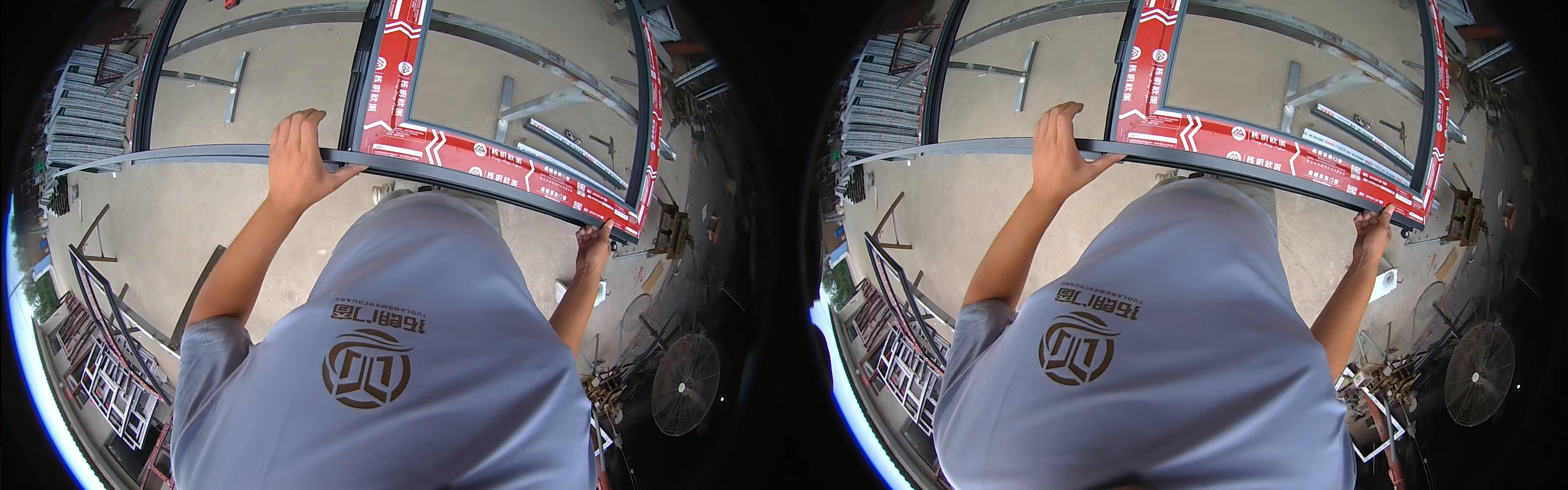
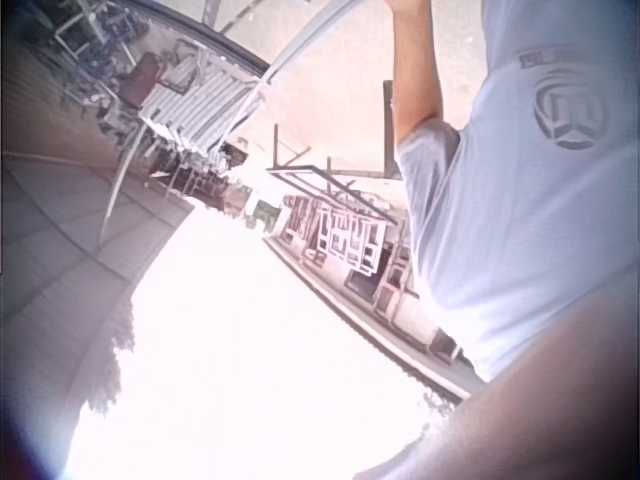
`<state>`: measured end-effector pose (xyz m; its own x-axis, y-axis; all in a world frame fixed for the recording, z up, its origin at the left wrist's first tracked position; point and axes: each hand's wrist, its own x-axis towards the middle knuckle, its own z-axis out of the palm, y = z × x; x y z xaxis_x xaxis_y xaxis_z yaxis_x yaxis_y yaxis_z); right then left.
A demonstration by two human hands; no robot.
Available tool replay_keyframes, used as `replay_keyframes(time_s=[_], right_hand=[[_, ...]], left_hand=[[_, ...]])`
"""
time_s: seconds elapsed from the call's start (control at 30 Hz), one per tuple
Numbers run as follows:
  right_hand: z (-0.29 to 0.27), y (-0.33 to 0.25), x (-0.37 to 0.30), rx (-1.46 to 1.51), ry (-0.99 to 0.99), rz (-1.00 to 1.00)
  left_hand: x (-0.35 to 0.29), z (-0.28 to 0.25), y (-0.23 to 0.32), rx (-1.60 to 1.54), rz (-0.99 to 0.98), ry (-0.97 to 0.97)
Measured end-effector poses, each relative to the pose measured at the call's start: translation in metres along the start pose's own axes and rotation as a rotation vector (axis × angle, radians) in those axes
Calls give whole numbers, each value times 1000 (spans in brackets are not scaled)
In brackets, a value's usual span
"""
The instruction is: The person selects and positions long metal profiles and rubber seals onto a window frame assembly jig. They align the components along the frame edges, adjust fitment, and move parts between the storage area and the workbench.
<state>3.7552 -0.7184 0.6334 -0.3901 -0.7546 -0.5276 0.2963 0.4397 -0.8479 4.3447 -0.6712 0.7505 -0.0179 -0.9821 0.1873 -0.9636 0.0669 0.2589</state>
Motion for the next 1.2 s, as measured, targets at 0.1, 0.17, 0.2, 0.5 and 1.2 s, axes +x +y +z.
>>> replay_keyframes(time_s=[0.1,0.17,0.2,0.5,1.2], right_hand=[[-3,0,2,7,-22,6],[-3,-1,3,11,-4,18],[-2,-1,4,20,-14,21],[2,-7,-3,19,-11,33],[-3,-7,2,-14,30,39]], left_hand=[[5,-4,-14,40,-24,-226],[10,-6,-17,67,-74,-444],[11,-7,-16,57,-22,-376],[24,-16,1,29,-268,-517],[40,-22,8,-57,-526,-736]])
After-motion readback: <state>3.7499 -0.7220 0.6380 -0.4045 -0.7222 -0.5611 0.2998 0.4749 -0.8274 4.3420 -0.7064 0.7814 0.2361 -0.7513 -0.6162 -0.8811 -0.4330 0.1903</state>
